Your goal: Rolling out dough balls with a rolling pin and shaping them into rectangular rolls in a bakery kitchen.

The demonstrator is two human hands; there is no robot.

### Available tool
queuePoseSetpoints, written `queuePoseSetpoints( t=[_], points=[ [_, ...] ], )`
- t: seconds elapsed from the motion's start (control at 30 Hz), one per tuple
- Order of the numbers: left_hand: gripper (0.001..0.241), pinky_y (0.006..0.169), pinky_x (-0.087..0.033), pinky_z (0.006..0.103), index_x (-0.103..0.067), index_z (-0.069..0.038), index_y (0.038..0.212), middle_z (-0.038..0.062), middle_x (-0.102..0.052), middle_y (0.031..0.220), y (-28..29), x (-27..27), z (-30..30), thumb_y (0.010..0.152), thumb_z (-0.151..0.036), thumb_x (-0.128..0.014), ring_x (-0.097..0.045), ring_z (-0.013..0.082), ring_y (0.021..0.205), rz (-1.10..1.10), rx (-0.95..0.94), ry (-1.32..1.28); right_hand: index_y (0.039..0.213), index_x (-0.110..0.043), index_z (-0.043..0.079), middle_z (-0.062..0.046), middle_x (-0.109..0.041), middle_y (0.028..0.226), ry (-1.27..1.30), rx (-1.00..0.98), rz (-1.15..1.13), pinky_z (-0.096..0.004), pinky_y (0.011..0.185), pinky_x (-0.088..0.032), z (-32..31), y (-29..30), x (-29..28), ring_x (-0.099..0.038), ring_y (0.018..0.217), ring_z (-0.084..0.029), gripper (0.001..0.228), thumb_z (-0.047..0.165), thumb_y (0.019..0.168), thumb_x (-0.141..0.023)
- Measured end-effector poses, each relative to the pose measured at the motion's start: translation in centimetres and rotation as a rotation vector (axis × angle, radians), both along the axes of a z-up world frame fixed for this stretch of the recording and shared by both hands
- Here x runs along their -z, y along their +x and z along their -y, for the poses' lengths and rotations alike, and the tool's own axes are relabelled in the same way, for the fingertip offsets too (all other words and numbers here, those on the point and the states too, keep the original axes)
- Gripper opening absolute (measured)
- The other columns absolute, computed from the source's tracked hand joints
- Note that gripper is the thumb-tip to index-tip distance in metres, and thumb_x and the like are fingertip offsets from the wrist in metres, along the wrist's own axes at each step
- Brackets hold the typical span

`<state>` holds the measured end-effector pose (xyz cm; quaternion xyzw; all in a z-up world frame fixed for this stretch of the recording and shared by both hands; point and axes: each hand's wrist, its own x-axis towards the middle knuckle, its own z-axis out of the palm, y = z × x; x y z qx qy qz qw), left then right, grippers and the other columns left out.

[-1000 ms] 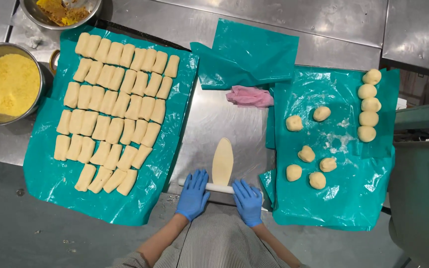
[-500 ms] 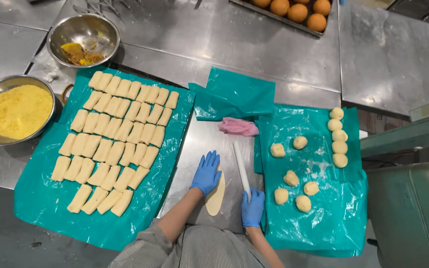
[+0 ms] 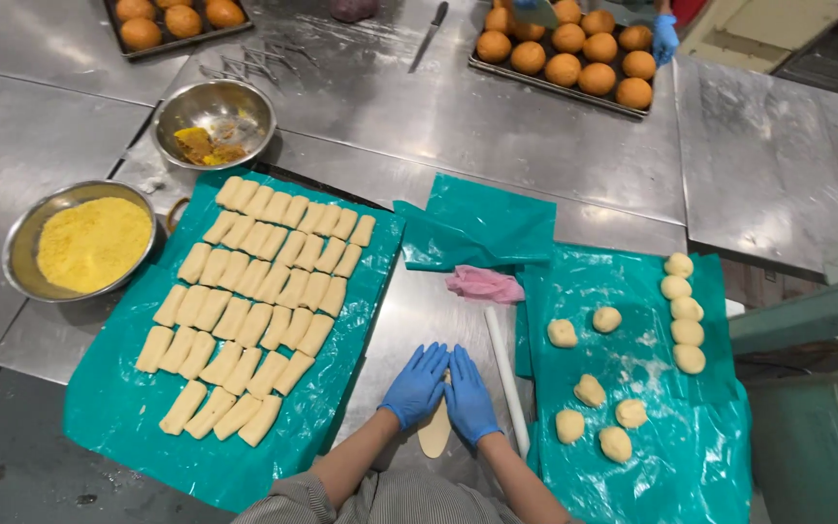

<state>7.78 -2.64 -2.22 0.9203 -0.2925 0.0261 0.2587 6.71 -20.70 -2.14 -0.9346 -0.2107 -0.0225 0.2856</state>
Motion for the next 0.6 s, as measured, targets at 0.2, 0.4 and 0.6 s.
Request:
queuePoseSetpoints(
  t=[0.2, 0.4, 0.6],
  points=[
    [0.065, 0.125, -0.016, 0.0502, -0.039, 0.013, 0.151, 0.03, -0.038, 0.159, -2.9, 1.0, -1.6, 0.1, -0.025, -0.052, -0.03, 0.042, 0.152, -0.072, 0.084, -0.023, 0.15, -0.04, -0.003, -0.02, -0.039, 0.159, -0.015, -0.092, -0.064, -0.045, 0.124, -0.023, 1.4, -2.1, 0.5, -0.033, 0.15, -0.035, 0.06, 0.018, 0.096, -0.057],
    [0.066, 0.125, -0.016, 0.0515, -0.04, 0.012, 0.15, 0.03, -0.036, 0.161, -3.9, -0.5, -2.9, 0.098, -0.027, -0.053, -0.03, 0.0423, 0.152, -0.043, 0.126, -0.033, 0.148, -0.045, 0.001, -0.018, -0.044, 0.158, -0.025, -0.125, -0.03, -0.044, 0.123, -0.026, 2.0, -3.4, 1.7, -0.037, 0.148, -0.033, 0.057, 0.018, 0.096, -0.058],
    [0.078, 0.132, -0.014, 0.0527, -0.041, 0.007, 0.155, 0.026, -0.036, 0.166, -5.4, 1.1, -4.8, 0.105, -0.052, -0.052, -0.028, 0.0405, 0.159, -0.124, 0.227, -0.056, 0.149, -0.037, -0.004, -0.023, -0.034, 0.161, -0.106, -0.239, -0.115, -0.048, 0.123, -0.018, 1.9, -6.1, -0.3, -0.027, 0.152, -0.039, 0.076, 0.037, 0.092, -0.066]
  ],
)
